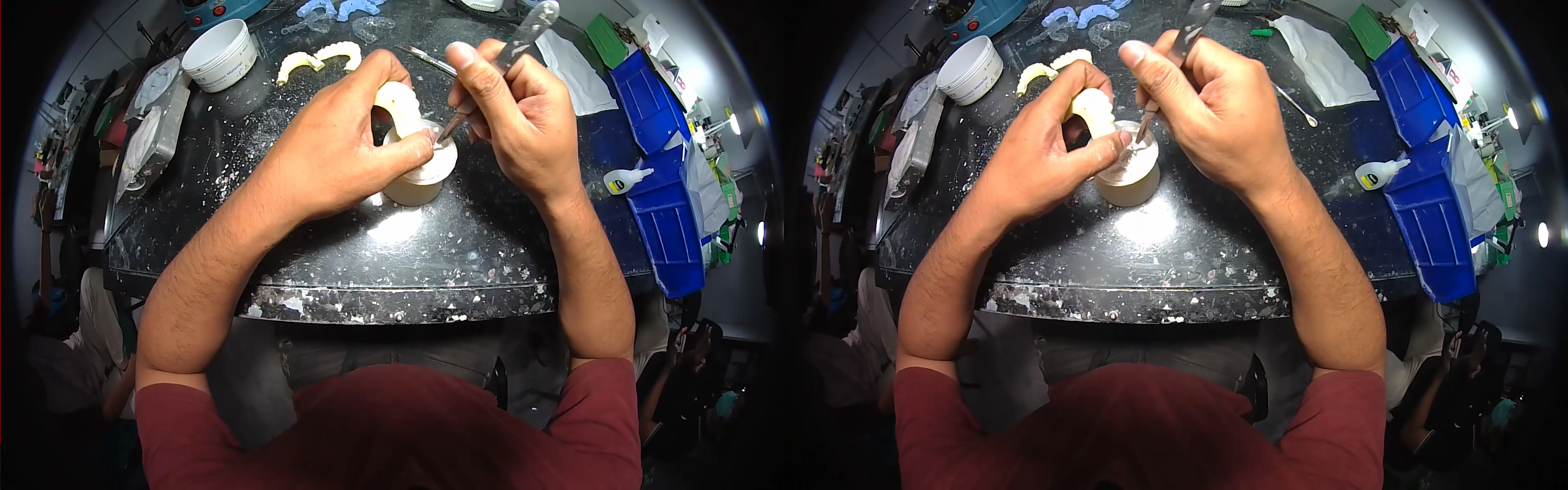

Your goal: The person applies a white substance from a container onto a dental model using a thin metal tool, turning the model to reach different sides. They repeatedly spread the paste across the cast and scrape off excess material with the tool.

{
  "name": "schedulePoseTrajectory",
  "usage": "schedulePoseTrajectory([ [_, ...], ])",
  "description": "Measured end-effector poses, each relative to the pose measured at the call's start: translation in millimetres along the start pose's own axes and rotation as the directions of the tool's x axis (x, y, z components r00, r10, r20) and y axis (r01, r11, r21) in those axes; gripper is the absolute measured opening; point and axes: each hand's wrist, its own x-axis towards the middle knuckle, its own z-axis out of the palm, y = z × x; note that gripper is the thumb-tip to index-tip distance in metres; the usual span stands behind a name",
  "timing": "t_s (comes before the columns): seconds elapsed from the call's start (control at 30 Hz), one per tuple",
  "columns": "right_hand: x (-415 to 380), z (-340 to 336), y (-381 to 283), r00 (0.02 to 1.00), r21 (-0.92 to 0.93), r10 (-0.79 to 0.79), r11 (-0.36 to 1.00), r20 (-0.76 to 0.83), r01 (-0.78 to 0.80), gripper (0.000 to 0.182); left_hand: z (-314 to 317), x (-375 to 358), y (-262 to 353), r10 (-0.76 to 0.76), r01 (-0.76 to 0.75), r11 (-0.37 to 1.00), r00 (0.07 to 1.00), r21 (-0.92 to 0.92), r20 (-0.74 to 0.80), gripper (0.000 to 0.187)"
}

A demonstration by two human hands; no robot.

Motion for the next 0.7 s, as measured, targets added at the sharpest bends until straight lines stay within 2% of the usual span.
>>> schedulePoseTrajectory([
  [0.17, 0, -1, 1, 0.998, -0.049, -0.059, 0.997, 0.008, 0.059, 0.028, -10, 2, 5, 0.051, -0.045, 0.996, 0.996, 0.071, -0.076, 0.036],
  [0.23, -1, 0, 2, 0.997, -0.096, -0.078, 0.992, 0.005, 0.078, 0.028, -11, 3, 4, -0.009, 0.010, 0.993, 1.000, -0.117, 0.010, 0.043],
  [0.27, -1, 0, 1, 0.998, -0.112, -0.068, 0.991, 0.010, 0.069, 0.029, -12, 2, 6, -0.008, 0.009, 0.993, 1.000, -0.117, 0.010, 0.043],
  [0.33, -1, 1, 1, 0.998, -0.132, -0.057, 0.990, 0.008, 0.058, 0.029, -15, -1, 14, -0.034, 0.059, 0.991, 0.979, -0.118, 0.203, 0.056],
  [0.37, -1, 1, 2, 0.999, -0.135, -0.049, 0.990, 0.014, 0.050, 0.030, -15, -1, 15, -0.026, 0.053, 0.991, 0.977, -0.123, 0.210, 0.056],
  [0.43, -1, -1, 5, 0.999, -0.130, -0.027, 0.991, 0.018, 0.029, 0.029, -15, 0, 17, 0.001, -0.018, 0.996, 0.982, 0.087, 0.190, 0.069],
  [0.47, -1, -1, 7, 0.999, -0.137, -0.045, 0.989, 0.023, 0.047, 0.029, -15, 0, 21, -0.052, 0.036, 0.995, 0.981, 0.092, 0.189, 0.073],
  [0.63, -2, 1, 6, 0.992, -0.134, -0.115, 0.984, 0.043, 0.120, 0.029, -10, -1, 17, -0.062, 0.062, 0.998, 0.983, 0.007, 0.174, 0.073],
  [0.7, -2, 1, 2, 0.999, -0.026, -0.009, 1.000, 0.043, 0.010, 0.030, -12, 0, 17, -0.063, 0.060, 0.998, 0.981, 0.021, 0.184, 0.072],
])
